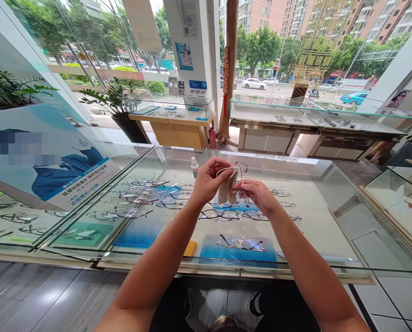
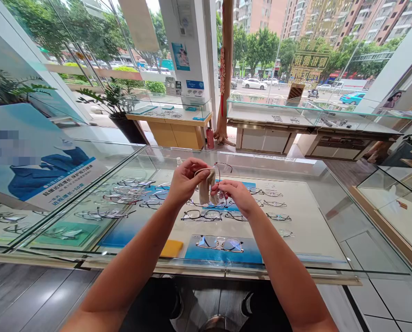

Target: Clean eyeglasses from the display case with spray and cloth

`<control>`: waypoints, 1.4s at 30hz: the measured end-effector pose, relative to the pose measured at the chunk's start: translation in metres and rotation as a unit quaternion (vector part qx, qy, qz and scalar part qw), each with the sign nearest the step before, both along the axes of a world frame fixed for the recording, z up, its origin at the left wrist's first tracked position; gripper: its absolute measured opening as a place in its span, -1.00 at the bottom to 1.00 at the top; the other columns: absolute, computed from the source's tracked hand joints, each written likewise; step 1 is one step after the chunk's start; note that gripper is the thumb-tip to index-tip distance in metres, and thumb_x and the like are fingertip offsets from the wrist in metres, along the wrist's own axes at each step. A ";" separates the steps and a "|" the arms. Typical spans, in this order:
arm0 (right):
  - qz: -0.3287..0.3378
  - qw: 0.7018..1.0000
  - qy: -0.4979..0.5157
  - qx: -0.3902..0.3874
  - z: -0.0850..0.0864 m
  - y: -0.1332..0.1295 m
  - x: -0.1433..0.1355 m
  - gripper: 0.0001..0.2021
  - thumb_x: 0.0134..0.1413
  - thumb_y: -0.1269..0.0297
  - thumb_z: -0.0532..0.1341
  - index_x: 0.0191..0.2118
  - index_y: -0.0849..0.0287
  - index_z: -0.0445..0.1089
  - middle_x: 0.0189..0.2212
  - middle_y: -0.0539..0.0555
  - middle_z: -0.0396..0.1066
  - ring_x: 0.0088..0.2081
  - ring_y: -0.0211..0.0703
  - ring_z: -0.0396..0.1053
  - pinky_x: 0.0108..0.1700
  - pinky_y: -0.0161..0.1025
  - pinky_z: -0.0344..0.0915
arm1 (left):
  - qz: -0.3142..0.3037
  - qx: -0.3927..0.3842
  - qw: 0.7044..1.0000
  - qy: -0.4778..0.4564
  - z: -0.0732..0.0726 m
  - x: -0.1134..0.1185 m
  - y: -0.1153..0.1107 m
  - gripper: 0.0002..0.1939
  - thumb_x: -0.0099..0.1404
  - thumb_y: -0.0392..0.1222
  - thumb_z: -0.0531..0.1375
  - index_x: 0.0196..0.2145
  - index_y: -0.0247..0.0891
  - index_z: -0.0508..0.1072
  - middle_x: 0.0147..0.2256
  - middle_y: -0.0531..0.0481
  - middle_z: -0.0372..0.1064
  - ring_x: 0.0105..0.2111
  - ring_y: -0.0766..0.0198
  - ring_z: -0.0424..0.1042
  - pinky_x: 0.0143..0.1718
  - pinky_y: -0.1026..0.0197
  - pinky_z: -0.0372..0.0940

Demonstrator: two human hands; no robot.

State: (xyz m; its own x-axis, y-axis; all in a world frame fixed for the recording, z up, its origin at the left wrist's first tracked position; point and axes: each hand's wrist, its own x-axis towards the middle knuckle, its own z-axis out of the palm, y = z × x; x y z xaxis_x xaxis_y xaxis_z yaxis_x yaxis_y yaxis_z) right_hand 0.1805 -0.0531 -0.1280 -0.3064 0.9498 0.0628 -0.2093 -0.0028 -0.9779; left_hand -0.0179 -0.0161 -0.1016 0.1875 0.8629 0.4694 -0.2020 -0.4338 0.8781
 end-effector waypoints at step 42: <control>-0.045 0.990 -0.092 0.092 0.004 -0.003 -0.002 -0.70 0.23 -0.03 0.34 -0.22 0.06 0.72 -0.29 0.12 0.63 -0.35 -0.12 0.28 -0.26 -0.11 0.24 | -0.223 -0.256 0.939 -0.062 -0.012 0.012 0.000 -0.53 0.21 0.19 0.52 -0.26 -0.29 0.59 -0.43 -0.02 0.34 -0.44 0.29 0.28 -0.39 0.18 0.22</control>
State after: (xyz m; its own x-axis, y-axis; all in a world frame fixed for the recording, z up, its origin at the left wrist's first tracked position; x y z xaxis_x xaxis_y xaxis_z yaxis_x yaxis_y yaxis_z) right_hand 0.1781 -0.0564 -0.1240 -0.2432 0.9514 0.1887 -0.0194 0.1898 -0.9816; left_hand -0.0057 -0.0157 -0.1131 0.5547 0.8301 0.0566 -0.3778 0.1907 0.9060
